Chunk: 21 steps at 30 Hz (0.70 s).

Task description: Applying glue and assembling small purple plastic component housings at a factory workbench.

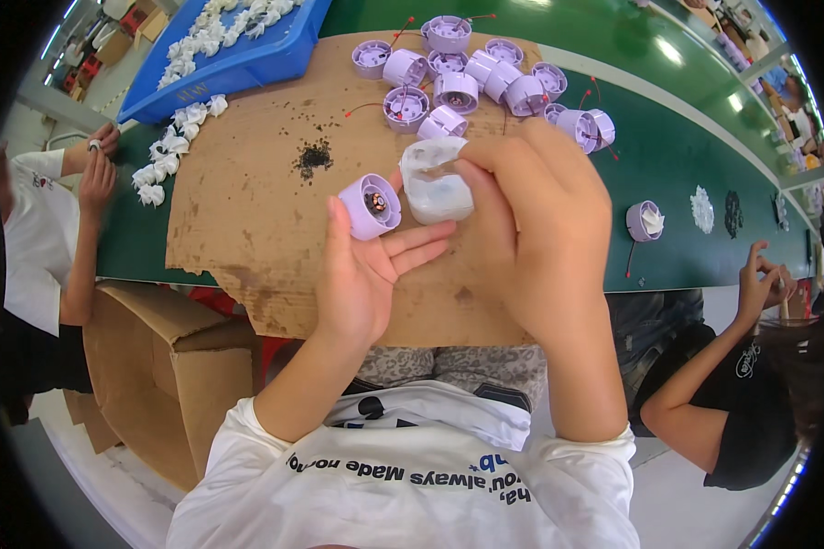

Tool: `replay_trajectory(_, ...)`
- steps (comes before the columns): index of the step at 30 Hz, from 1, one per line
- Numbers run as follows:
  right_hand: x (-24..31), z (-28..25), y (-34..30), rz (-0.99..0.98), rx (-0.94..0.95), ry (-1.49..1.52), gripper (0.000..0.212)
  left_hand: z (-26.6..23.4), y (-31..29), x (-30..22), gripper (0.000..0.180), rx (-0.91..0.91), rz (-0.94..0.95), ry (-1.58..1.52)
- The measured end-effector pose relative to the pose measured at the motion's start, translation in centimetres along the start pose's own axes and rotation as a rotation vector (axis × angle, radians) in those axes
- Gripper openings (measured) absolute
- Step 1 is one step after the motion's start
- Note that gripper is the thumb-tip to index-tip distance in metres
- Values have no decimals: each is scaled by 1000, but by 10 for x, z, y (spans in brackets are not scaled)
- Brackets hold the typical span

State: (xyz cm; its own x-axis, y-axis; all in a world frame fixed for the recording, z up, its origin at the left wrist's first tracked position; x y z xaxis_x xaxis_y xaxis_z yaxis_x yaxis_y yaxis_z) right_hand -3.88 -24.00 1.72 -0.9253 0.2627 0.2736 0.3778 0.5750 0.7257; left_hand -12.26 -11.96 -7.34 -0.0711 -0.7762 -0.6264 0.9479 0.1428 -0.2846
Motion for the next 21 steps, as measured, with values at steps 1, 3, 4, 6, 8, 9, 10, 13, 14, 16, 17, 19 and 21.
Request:
replay_trajectory(1,0,-3,-1,32,-25,3,11,0,0,-1,51,-4,4,5)
replay_trajectory(3,2,-8,-3,64,-50,4,10,1,-2,-3,51,-13,-4,11)
replay_trajectory(4,3,-11,-6,179,-107,49,7,2,-3,-4,51,-5,9,18)
replay_trajectory(6,4,-15,-14,374,-196,173,2,1,-6,-6,50,-20,26,5)
replay_trajectory(8,5,-18,-23,430,-269,319,4,-2,-11,-8,58,-84,50,67)
replay_trajectory(9,4,-19,-28,501,-361,459,7,-4,-13,-9,66,-111,84,115)
replay_trajectory(10,3,-20,-33,507,-370,508,10,-7,-14,-11,66,-137,73,122)
replay_trajectory(13,-1,-22,-48,579,-441,668,9,-13,-17,-14,62,-130,104,160)
replay_trajectory(14,-3,-21,-52,576,-436,658,9,-13,-18,-14,62,-131,109,151)
replay_trajectory(16,-6,-18,-60,619,-458,769,8,-12,-18,-13,62,-130,113,142)
replay_trajectory(17,-7,-16,-64,619,-459,767,8,-10,-18,-12,63,-142,116,126)
replay_trajectory(19,-7,-11,-72,727,-501,799,8,-6,-16,-11,64,-153,119,109)
replay_trajectory(21,-5,-4,-79,783,-528,877,8,-3,-10,-10,52,-37,100,118)
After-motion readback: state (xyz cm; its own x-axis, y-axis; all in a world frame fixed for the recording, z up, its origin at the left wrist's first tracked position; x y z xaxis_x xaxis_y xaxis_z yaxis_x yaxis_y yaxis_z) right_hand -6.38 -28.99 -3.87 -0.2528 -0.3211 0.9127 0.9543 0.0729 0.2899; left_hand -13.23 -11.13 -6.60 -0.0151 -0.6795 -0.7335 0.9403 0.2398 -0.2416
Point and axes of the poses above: each hand's wrist, its own y-axis towards the middle knuckle, its own z-axis out of the palm, x = y × z, the point moved 1 cm from there along y, towards the middle knuckle, and after that the axes turned 12 degrees about -z, right-handed, at the moved point
